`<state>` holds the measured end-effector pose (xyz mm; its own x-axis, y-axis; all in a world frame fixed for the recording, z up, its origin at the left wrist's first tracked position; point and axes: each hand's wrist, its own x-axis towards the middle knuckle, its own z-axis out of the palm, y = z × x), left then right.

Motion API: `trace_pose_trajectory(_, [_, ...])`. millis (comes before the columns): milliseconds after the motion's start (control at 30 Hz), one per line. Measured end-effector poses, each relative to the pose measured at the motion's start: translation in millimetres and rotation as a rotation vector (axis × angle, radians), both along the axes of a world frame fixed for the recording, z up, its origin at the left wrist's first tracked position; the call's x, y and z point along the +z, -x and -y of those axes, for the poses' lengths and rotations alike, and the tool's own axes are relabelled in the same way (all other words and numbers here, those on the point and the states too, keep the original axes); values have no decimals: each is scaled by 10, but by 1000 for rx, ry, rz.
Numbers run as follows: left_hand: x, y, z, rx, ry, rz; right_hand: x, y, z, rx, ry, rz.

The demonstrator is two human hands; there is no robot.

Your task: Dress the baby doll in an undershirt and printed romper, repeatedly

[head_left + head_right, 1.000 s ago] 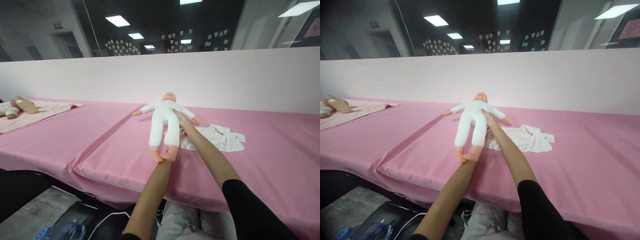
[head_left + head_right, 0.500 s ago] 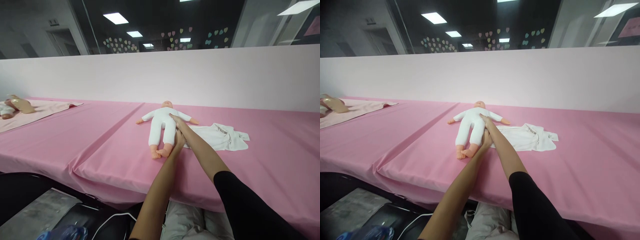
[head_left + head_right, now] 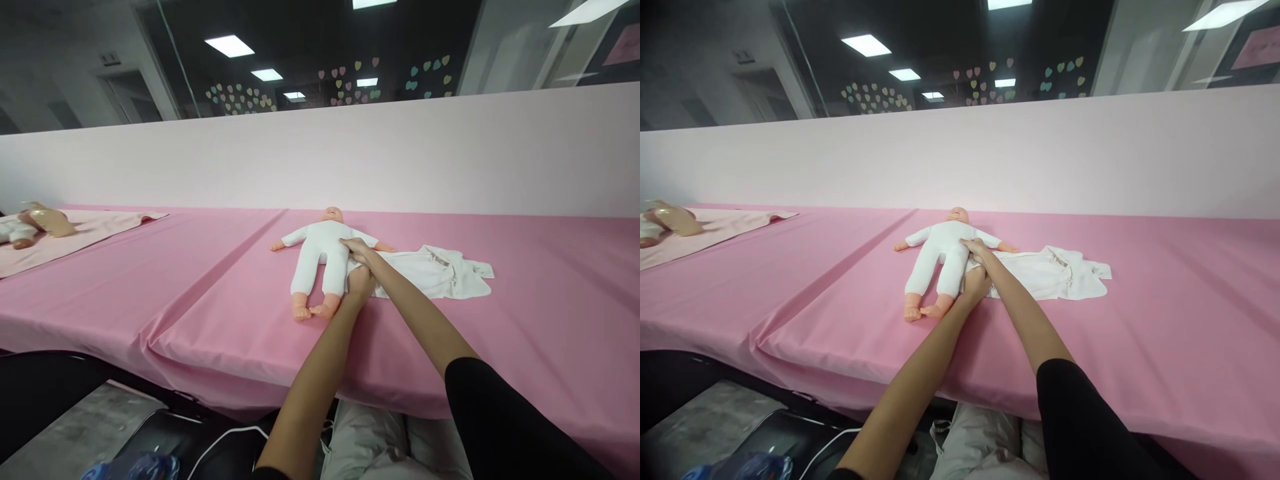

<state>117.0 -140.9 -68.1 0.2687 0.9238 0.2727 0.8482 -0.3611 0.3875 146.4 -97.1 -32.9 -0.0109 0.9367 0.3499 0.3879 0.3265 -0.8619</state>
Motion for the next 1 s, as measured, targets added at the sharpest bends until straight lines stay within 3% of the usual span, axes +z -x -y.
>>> trace_pose_trajectory(100, [-54, -93, 54, -42, -30, -76, -1, -425, -224, -184, 57, 193])
trace_pose_trajectory(233, [-69, -191, 91, -133, -90, -204, -159, -1338, -240, -412, 115, 495])
trace_pose_trajectory(333, [-29, -256, 112, -194, -104, -289, -252, -1901, -163, -488, 213, 728])
trace_pose_trajectory(400, [5, -296, 160, -264, -100, -306, -251, -2085, -121, -466, 221, 881])
trace_pose_trajectory(567, [62, -382, 344, -489, -164, -356, -101, -2049, 46, -286, 125, 1166])
trace_pose_trajectory(667, [120, -392, 340, -402, -319, -179, 79, -1905, 210, -234, 39, 1204])
trace_pose_trajectory(733, [217, -384, 249, -295, -449, 115, 273, -1784, 313, -194, -19, 1189])
trace_pose_trajectory(800, [381, -370, 114, -244, -509, 447, 523, -1646, 412, -93, -92, 1108])
trace_pose_trajectory(867, [612, -348, -7, -324, -411, 669, 791, -1523, 533, 57, -202, 841])
trace_pose_trajectory(1000, [1194, -257, 37, -645, -31, 691, 1233, -1483, 913, 93, -259, 485])
